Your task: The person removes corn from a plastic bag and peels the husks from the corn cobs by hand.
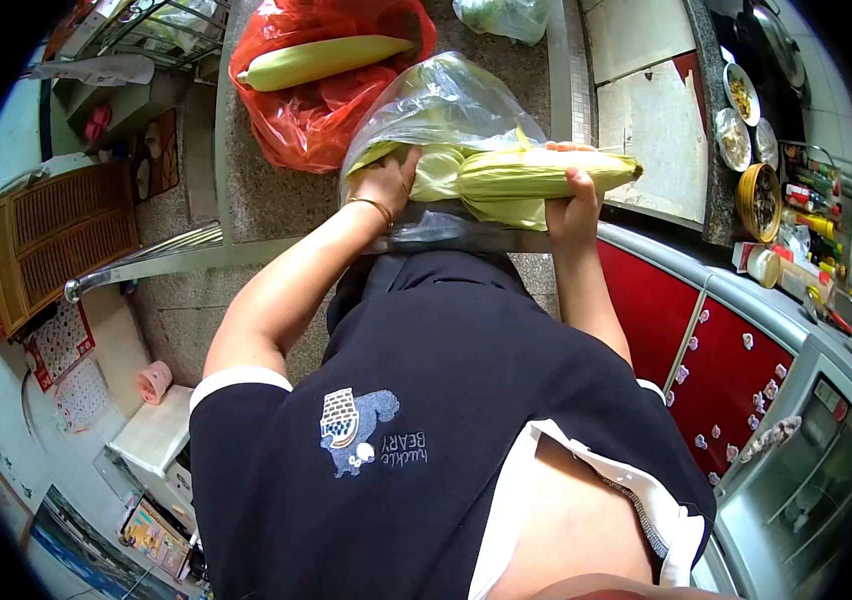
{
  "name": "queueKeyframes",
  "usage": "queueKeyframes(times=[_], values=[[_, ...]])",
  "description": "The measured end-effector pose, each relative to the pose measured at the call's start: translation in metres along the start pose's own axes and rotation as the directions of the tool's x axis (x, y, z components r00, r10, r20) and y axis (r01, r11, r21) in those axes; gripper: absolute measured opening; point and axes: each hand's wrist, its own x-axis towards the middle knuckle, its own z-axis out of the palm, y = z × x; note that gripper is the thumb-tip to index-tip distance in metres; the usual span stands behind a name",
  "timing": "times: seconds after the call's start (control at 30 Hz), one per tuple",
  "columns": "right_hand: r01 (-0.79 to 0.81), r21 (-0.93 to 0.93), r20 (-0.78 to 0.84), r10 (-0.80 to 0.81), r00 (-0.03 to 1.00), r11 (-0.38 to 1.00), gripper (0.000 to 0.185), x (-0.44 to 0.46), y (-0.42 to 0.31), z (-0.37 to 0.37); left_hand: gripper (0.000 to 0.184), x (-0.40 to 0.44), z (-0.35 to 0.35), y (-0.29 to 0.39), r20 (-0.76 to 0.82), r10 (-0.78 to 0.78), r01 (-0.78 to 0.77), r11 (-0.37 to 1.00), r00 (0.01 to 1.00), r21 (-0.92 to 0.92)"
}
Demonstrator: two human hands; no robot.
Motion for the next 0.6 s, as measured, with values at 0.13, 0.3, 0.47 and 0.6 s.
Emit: queueKeyframes(times=[0.13, 0.3, 0.47, 0.6], values=[[-0.011, -0.109, 0.049, 0.016, 0.999, 0.994, 0.038, -0.003, -0.003, 0.018, 0.064, -0.035, -0.040, 0.004, -0.121, 0.092, -0.085, 0.994, 0.988, 0.065], [0.093, -0.360, 0.143, -0.043, 0.989, 0.928, 0.036, -0.006, 0.002, 0.047, 0.075, -0.052, -0.089, 0.044, -0.487, 0.214, -0.359, 0.905, 0.847, -0.228], [0.027, -0.102, 0.008, -0.027, 1.000, 0.994, 0.029, -0.002, -0.004, 0.076, 0.080, -0.027, -0.051, 0.060, -0.499, -0.202, -0.261, 0.657, 0.843, -0.707], [-0.068, -0.035, -0.117, 0.064, 0.991, 0.997, 0.026, 0.002, -0.009, 0.082, 0.077, -0.018, -0.032, 0.056, -0.509, -0.190, -0.230, 0.723, 0.840, -0.651]])
